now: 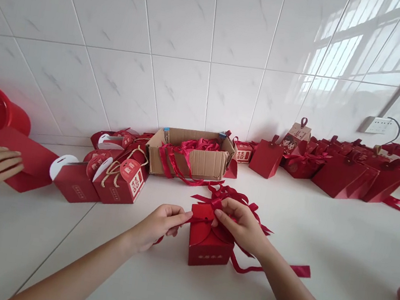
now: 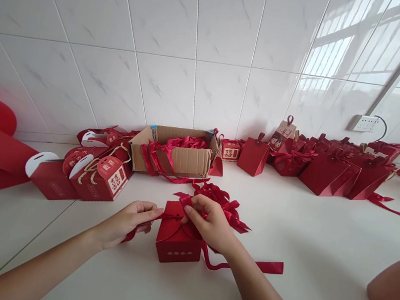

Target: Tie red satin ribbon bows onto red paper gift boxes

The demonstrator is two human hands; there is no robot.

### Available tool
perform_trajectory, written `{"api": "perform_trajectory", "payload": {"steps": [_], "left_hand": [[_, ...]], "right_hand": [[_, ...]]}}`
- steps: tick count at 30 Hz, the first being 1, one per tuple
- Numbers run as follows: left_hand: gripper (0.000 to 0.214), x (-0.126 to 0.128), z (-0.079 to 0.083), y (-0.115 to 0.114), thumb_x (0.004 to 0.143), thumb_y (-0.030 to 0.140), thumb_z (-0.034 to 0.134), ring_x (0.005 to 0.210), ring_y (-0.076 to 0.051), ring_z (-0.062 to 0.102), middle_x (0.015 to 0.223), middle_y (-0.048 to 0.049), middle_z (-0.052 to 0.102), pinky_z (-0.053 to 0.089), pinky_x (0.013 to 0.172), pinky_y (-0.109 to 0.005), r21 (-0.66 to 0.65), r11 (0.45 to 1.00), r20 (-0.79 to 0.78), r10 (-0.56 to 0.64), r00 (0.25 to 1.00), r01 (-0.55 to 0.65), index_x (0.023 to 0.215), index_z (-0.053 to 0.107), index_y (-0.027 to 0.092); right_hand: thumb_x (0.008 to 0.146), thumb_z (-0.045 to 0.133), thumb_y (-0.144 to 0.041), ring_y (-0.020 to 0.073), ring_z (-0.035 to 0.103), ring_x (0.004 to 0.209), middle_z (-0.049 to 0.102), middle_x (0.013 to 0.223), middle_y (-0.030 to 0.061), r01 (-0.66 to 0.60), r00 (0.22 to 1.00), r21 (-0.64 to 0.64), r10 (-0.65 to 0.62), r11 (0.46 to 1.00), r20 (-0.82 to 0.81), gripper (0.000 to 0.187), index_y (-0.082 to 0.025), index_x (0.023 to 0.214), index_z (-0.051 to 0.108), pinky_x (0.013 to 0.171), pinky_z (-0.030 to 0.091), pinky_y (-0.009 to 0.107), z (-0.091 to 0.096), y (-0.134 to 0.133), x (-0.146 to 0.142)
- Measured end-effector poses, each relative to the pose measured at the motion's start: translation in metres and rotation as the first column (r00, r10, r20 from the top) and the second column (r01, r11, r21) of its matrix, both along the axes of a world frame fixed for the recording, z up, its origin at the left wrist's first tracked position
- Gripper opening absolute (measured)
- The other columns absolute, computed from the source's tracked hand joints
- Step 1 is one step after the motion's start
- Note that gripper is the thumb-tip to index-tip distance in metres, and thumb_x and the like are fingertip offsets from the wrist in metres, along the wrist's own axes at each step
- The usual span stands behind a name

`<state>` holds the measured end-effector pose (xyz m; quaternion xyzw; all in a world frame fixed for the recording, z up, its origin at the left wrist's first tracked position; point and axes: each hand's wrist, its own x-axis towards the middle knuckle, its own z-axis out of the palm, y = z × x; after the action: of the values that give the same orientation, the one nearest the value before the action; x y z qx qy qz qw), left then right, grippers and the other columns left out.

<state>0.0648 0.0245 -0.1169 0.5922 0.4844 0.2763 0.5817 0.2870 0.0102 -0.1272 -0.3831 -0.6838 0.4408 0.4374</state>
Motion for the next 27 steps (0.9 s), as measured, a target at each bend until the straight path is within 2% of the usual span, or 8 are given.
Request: {"api": "perform_trajectory", "payload": {"steps": [5, 8, 13, 16, 18, 20, 23, 27], "left_hand": [[0.043, -0.002, 0.026, -0.002, 0.075, 0.048, 0.068, 0.043, -0.007, 0.023, 0.042, 0.0101, 0.026, 0.034, 0.054, -0.025, -0.045, 0.994, 0.073, -0.096, 0.993, 0.1, 0.052, 0.047, 0.019], [0.036, 0.004, 0.043, -0.006, 0.077, 0.045, 0.068, 0.044, -0.008, 0.035, 0.044, 0.0063, 0.041, 0.032, 0.051, -0.024, -0.074, 0.984, 0.128, -0.15, 0.98, 0.16, 0.056, 0.056, 0.018], [0.019, 0.026, 0.062, -0.002, 0.076, 0.037, 0.07, 0.065, -0.013, 0.058, 0.071, -0.0021, 0.066, 0.044, 0.063, -0.025, 0.027, 0.991, 0.209, -0.132, 0.969, 0.129, 0.073, 0.07, 0.018], [0.027, 0.037, 0.06, 0.009, 0.078, 0.039, 0.068, 0.084, -0.018, 0.062, 0.087, -0.0035, 0.07, 0.046, 0.081, -0.03, 0.148, 0.98, 0.216, -0.16, 0.963, 0.129, 0.098, 0.071, 0.021], [0.042, 0.039, 0.054, 0.016, 0.083, 0.044, 0.06, 0.097, -0.019, 0.061, 0.101, -0.0039, 0.069, 0.043, 0.091, -0.034, 0.216, 0.962, 0.224, -0.213, 0.951, 0.164, 0.122, 0.061, 0.027], [0.046, 0.038, 0.046, 0.02, 0.087, 0.048, 0.053, 0.109, -0.02, 0.058, 0.112, -0.005, 0.067, 0.041, 0.096, -0.035, 0.274, 0.949, 0.224, -0.22, 0.949, 0.156, 0.129, 0.053, 0.029], [0.037, 0.031, 0.035, 0.019, 0.084, 0.05, 0.058, 0.11, -0.023, 0.058, 0.111, -0.0058, 0.067, 0.04, 0.097, -0.037, 0.38, 0.92, 0.074, -0.131, 0.989, 0.094, 0.111, 0.064, 0.025], [0.022, 0.023, 0.024, 0.01, 0.077, 0.041, 0.068, 0.091, -0.023, 0.064, 0.09, -0.0047, 0.072, 0.044, 0.09, -0.036, 0.475, 0.878, -0.123, 0.007, 0.992, 0.053, 0.082, 0.07, 0.02]], "right_hand": [[0.087, 0.055, -0.033, 0.0167, 0.059, 0.064, 0.066, 0.065, 0.0017, 0.18, 0.98, 0.057, -0.184, 0.982, 0.078, 0.018, -0.02, 0.076, 0.057, 0.061, 0.044, 0.028, 0.002, -0.002, -0.016], [0.084, 0.055, -0.03, 0.015, 0.053, 0.057, 0.062, 0.062, 0.0014, 0.215, 0.958, 0.168, -0.241, 0.962, 0.155, 0.015, -0.02, 0.073, 0.06, 0.054, 0.039, 0.027, 0.003, -0.003, -0.02], [0.085, 0.054, -0.024, 0.0143, 0.049, 0.059, 0.06, 0.064, 0.0009, 0.083, 0.95, 0.363, -0.184, 0.928, 0.253, 0.013, -0.02, 0.075, 0.061, 0.058, 0.038, 0.028, 0.006, -0.006, -0.016], [0.085, 0.056, -0.029, 0.0138, 0.048, 0.057, 0.057, 0.06, 0.0002, 0.079, 0.949, 0.376, -0.184, 0.923, 0.255, 0.022, -0.02, 0.065, 0.056, 0.056, 0.038, 0.028, 0.007, -0.006, -0.015], [0.087, 0.055, -0.032, 0.0146, 0.052, 0.058, 0.061, 0.062, 0.0013, 0.1, 0.96, 0.323, -0.177, 0.941, 0.217, 0.027, -0.02, 0.063, 0.056, 0.058, 0.041, 0.029, 0.006, -0.006, -0.015], [0.09, 0.053, -0.034, 0.0163, 0.058, 0.063, 0.066, 0.066, 0.003, 0.091, 0.976, 0.249, -0.136, 0.964, 0.171, 0.03, -0.02, 0.064, 0.059, 0.062, 0.044, 0.029, 0.005, -0.004, -0.015], [0.091, 0.052, -0.037, 0.0171, 0.062, 0.067, 0.069, 0.071, 0.0038, 0.054, 0.989, 0.181, -0.078, 0.982, 0.123, 0.03, -0.019, 0.069, 0.062, 0.063, 0.046, 0.028, 0.004, -0.004, -0.013], [0.092, 0.049, -0.039, 0.0168, 0.061, 0.068, 0.069, 0.072, 0.0041, 0.059, 0.99, 0.161, -0.078, 0.985, 0.114, 0.033, -0.018, 0.072, 0.064, 0.063, 0.046, 0.028, 0.002, -0.005, -0.013]]}}
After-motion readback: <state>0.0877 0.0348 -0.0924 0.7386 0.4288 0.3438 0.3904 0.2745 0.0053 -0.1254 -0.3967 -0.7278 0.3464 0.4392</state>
